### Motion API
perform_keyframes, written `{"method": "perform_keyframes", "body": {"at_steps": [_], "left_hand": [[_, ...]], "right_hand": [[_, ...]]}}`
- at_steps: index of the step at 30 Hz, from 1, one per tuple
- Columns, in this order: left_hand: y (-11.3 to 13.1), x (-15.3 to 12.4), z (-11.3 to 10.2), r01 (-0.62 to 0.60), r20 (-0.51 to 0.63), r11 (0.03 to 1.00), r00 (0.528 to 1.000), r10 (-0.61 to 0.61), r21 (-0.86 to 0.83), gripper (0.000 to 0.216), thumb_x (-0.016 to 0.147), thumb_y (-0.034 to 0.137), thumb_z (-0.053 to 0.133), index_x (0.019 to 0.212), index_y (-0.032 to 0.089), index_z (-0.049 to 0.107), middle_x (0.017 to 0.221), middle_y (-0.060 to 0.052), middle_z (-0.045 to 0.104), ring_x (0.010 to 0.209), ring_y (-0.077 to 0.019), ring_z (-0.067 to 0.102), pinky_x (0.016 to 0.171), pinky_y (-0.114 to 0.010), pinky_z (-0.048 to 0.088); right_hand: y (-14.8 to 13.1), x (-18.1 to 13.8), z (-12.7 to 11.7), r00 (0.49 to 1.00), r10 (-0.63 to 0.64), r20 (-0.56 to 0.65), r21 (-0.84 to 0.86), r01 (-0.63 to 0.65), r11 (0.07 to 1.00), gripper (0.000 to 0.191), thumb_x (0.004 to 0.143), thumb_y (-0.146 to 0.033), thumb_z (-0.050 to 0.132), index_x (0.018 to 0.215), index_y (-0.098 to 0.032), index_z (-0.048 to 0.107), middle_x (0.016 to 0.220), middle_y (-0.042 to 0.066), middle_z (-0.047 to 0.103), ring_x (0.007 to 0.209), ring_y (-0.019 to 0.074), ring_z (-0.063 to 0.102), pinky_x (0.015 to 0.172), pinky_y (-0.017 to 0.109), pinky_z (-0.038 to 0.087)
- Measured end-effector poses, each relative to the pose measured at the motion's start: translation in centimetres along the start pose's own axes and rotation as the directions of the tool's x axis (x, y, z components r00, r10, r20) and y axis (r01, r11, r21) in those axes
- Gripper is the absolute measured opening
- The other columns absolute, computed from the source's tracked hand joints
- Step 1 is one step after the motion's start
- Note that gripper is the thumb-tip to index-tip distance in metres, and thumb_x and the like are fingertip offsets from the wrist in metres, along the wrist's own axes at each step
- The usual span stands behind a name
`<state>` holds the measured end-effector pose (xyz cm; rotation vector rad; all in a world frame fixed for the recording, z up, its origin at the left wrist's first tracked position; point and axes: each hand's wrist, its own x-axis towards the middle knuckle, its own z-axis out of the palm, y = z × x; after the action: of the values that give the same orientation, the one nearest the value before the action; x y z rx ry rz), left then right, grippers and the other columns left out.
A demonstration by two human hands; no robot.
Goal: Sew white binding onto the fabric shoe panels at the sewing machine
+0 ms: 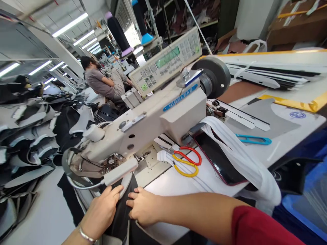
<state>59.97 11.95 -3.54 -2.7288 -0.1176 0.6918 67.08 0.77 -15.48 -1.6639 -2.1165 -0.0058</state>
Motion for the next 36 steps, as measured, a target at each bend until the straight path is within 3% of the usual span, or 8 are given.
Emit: {"method": "perform_keyframes", "body": {"at_steps": [4,7,11,16,23,26,31,36], "left_hand": [[0.6,0.7,-2.1,0.077,0.093,0.991,0.993,-0.066,-0.112,0.033,0.068,0.002,0.038,0.085,0.016,0.063,0.098,-0.008,0.062,0.091,-0.0207,0.054,0.08,-0.032,0.046],[1.8,1.3,-2.3,0.094,0.123,0.982,0.99,-0.075,-0.161,0.026,0.069,0.006,0.042,0.081,0.015,0.063,0.092,-0.009,0.062,0.089,-0.0225,0.055,0.08,-0.034,0.044],[2.9,1.5,-1.4,0.117,0.126,0.982,0.987,-0.099,-0.151,0.027,0.071,0.008,0.04,0.083,0.013,0.063,0.094,-0.01,0.062,0.09,-0.0246,0.055,0.079,-0.036,0.044],[2.7,1.3,-0.4,0.14,0.132,0.969,0.985,-0.115,-0.202,0.03,0.07,0.009,0.039,0.088,0.012,0.063,0.1,-0.011,0.061,0.092,-0.0246,0.055,0.081,-0.038,0.045],[1.2,1.1,0.7,0.129,0.099,0.965,0.989,-0.109,-0.23,0.033,0.064,0.007,0.04,0.089,0.012,0.061,0.13,-0.01,0.044,0.102,-0.0218,0.054,0.089,-0.032,0.042],[0.4,1.4,0.8,0.112,0.121,0.956,0.989,-0.082,-0.271,0.03,0.06,0.006,0.041,0.081,0.014,0.06,0.129,-0.008,0.045,0.106,-0.0205,0.053,0.091,-0.031,0.04],[0.2,1.7,0.7,0.182,0.183,0.932,0.975,-0.129,-0.314,0.02,0.058,0.008,0.041,0.07,0.018,0.054,0.129,-0.005,0.046,0.107,-0.0211,0.052,0.089,-0.031,0.04],[0.6,1.6,0.6,0.215,0.198,0.925,0.967,-0.157,-0.313,0.018,0.06,0.008,0.041,0.069,0.019,0.052,0.11,-0.007,0.059,0.105,-0.0213,0.053,0.088,-0.032,0.04]], "right_hand": [[0.0,0.1,0.0,1.0,0.006,-0.011,0.01,-0.006,1.0,0.013,0.071,-0.028,0.06,0.082,-0.022,0.061,0.101,0.005,0.056,0.099,0.0221,0.045,0.08,0.037,0.033],[0.0,0.2,0.4,1.0,0.01,-0.016,0.029,-0.009,1.0,0.014,0.067,-0.028,0.062,0.08,-0.022,0.06,0.094,0.004,0.058,0.095,0.0216,0.046,0.079,0.038,0.033],[0.0,0.3,1.1,1.0,0.023,-0.013,0.046,-0.022,0.999,0.013,0.062,-0.023,0.062,0.074,-0.02,0.059,0.084,0.002,0.059,0.09,0.0209,0.047,0.081,0.039,0.033],[0.2,0.3,1.8,0.997,0.004,-0.072,0.063,0.0,0.998,0.012,0.065,-0.022,0.057,0.076,-0.021,0.06,0.085,0.004,0.059,0.092,0.0217,0.046,0.081,0.039,0.032],[0.0,0.2,0.3,1.0,0.013,0.023,0.055,-0.015,0.998,0.016,0.071,-0.024,0.058,0.087,-0.022,0.06,0.092,0.003,0.057,0.093,0.0213,0.045,0.083,0.039,0.03],[0.0,0.1,-0.2,1.0,0.009,0.019,0.05,-0.01,0.999,0.015,0.072,-0.025,0.058,0.087,-0.021,0.061,0.1,0.004,0.056,0.096,0.0218,0.043,0.081,0.039,0.03],[0.1,0.1,-0.2,1.0,0.012,0.026,0.075,-0.014,0.997,0.016,0.071,-0.025,0.058,0.086,-0.02,0.061,0.1,0.005,0.055,0.095,0.0212,0.043,0.083,0.038,0.029],[0.1,0.1,-0.3,0.998,0.01,0.057,0.083,-0.015,0.996,0.015,0.072,-0.025,0.058,0.086,-0.02,0.061,0.097,0.005,0.054,0.099,0.0225,0.041,0.083,0.039,0.029]]}}
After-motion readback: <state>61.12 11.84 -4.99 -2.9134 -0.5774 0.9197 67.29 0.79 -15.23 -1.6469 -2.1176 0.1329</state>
